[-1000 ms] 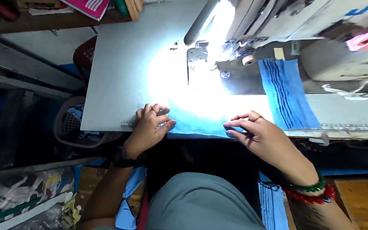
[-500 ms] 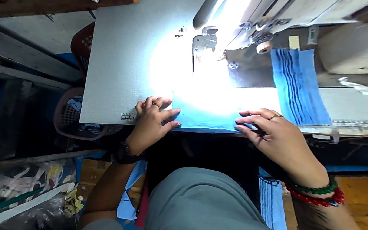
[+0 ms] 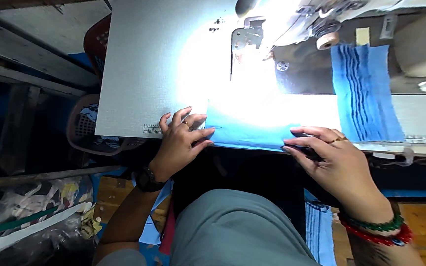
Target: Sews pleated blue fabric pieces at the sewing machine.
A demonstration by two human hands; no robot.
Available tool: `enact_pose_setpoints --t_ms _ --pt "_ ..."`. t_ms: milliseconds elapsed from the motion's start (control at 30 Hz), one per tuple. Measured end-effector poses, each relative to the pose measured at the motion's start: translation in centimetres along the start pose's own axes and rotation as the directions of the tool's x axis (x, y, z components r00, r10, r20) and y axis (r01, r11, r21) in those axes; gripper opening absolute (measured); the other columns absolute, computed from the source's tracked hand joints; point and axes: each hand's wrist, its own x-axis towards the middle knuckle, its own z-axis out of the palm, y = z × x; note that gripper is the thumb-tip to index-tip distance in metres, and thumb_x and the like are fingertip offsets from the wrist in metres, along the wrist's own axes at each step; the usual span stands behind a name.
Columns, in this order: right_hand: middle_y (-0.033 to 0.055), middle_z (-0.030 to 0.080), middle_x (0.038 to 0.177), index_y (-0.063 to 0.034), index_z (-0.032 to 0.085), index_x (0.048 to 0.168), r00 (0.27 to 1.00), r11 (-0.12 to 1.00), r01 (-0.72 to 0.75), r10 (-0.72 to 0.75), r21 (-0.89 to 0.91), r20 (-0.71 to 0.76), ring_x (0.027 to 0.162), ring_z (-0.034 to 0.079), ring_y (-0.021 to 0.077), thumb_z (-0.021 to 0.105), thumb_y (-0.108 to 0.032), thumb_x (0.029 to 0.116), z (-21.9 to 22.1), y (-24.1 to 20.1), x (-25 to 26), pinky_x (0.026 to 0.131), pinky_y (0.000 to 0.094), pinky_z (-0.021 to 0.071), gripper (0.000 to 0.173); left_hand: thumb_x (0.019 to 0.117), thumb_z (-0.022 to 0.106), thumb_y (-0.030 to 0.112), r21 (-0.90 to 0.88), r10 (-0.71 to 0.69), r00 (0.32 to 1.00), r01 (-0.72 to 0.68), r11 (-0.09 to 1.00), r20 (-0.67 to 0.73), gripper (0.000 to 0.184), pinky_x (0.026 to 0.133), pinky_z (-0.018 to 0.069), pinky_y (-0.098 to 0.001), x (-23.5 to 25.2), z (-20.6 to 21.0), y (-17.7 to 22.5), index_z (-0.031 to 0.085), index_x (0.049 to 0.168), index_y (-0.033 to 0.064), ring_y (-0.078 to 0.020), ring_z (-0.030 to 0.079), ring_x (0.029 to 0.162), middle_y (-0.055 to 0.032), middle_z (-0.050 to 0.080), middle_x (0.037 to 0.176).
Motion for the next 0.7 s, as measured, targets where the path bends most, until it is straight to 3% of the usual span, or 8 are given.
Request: enact_pose_setpoints --t_ms 200,233,300,367,400,500,567,700 --pt "0.013 0.068 0.13 -0.0133 0.08 0.108 1.0 0.998 -0.029 0.029 0.064 -0.001 0.11 0.066 0.0305 0.064 -0.03 0.0999 -0.5 0.9 -0.5 0.088 0.0493 0.052 0.024 0.0945 0.071 0.039 -0.041 0.004 0.998 -0.007 0.999 -0.067 0.02 0.115 0.0187 -0.0637 -0.7 0.8 -0.3 0.081 0.111 0.031 -0.0266 0.043 0.143 0.0003 0.067 0.135" --pt "0.0121 0.068 0.13 -0.0122 0.079 0.109 0.999 0.992 -0.049 0.049 0.114 0.0 0.109 0.066 0.0248 0.063 -0.029 0.1004 -0.8 0.9 -0.5 0.088 0.0432 0.0534 0.025 0.0949 0.071 0.038 -0.049 0.007 0.998 -0.011 0.999 -0.066 0.02 0.115 0.0184 -0.0632 -0.7 0.8 -0.4 0.081 0.111 0.0311 -0.0263 0.042 0.144 0.0004 0.066 0.136" --pt "0.0072 0.067 0.13 -0.0113 0.078 0.109 0.994 0.967 -0.104 0.108 0.233 -0.006 0.1 0.065 0.006 0.06 -0.026 0.1014 -1.6 0.9 -0.7 0.08 0.0211 0.0539 0.024 0.0956 0.07 0.037 -0.065 0.018 0.998 -0.022 0.998 -0.064 0.02 0.116 0.0179 -0.0629 -0.8 0.8 -0.3 0.081 0.111 0.0305 -0.0268 0.042 0.144 -0.0003 0.066 0.137" --pt "0.0055 0.067 0.128 -0.0092 0.077 0.108 0.991 0.941 -0.114 0.13 0.319 -0.028 0.091 0.062 -0.0016 0.062 -0.021 0.1004 -2.1 1.0 -0.8 0.071 0.0118 0.0502 0.021 0.0965 0.069 0.036 -0.075 0.026 0.997 -0.032 0.997 -0.074 0.02 0.116 0.0171 -0.0626 -0.7 0.9 -0.3 0.081 0.11 0.0284 -0.0275 0.041 0.145 -0.0013 0.066 0.136" --pt "0.0048 0.068 0.126 -0.0096 0.078 0.108 0.991 0.941 -0.105 0.124 0.323 -0.04 0.095 0.063 -0.0004 0.064 -0.02 0.0993 -2.0 1.1 -0.8 0.074 0.0132 0.0519 0.019 0.0966 0.069 0.036 -0.079 0.028 0.997 -0.034 0.996 -0.078 0.02 0.116 0.0165 -0.0622 -0.6 0.9 -0.2 0.081 0.11 0.0274 -0.0277 0.041 0.145 -0.0018 0.067 0.136" --pt "0.0041 0.071 0.122 -0.0127 0.079 0.106 0.996 0.97 -0.046 0.063 0.238 -0.065 0.115 0.065 0.0132 0.069 -0.022 0.0967 -1.3 1.3 -1.0 0.097 0.032 0.0536 0.017 0.0959 0.07 0.038 -0.076 0.022 0.997 -0.028 0.997 -0.08 0.021 0.116 0.0166 -0.0617 -0.6 0.8 -0.2 0.082 0.109 0.0275 -0.0266 0.041 0.145 -0.0013 0.067 0.135" --pt "0.0052 0.072 0.12 -0.0137 0.08 0.106 0.996 0.99 -0.003 0.014 0.138 -0.084 0.112 0.065 0.0182 0.071 -0.023 0.0958 -0.9 1.2 -0.9 0.094 0.0362 0.053 0.017 0.0956 0.07 0.038 -0.078 0.026 0.996 -0.033 0.996 -0.089 0.021 0.115 0.0169 -0.0606 -0.6 0.9 -0.2 0.082 0.109 0.0266 -0.0266 0.042 0.144 -0.0018 0.067 0.134" --pt "0.0077 0.073 0.116 -0.0134 0.081 0.105 0.978 0.993 0.117 -0.119 -0.022 -0.169 0.1 0.065 0.0223 0.073 -0.019 0.0951 0.2 1.8 -1.0 0.084 0.0349 0.051 0.014 0.0956 0.071 0.037 -0.045 0.045 0.992 -0.051 0.998 -0.117 0.021 0.115 0.017 -0.0607 -0.7 1.2 -0.3 0.082 0.109 0.0256 -0.0282 0.043 0.143 -0.0036 0.068 0.133"
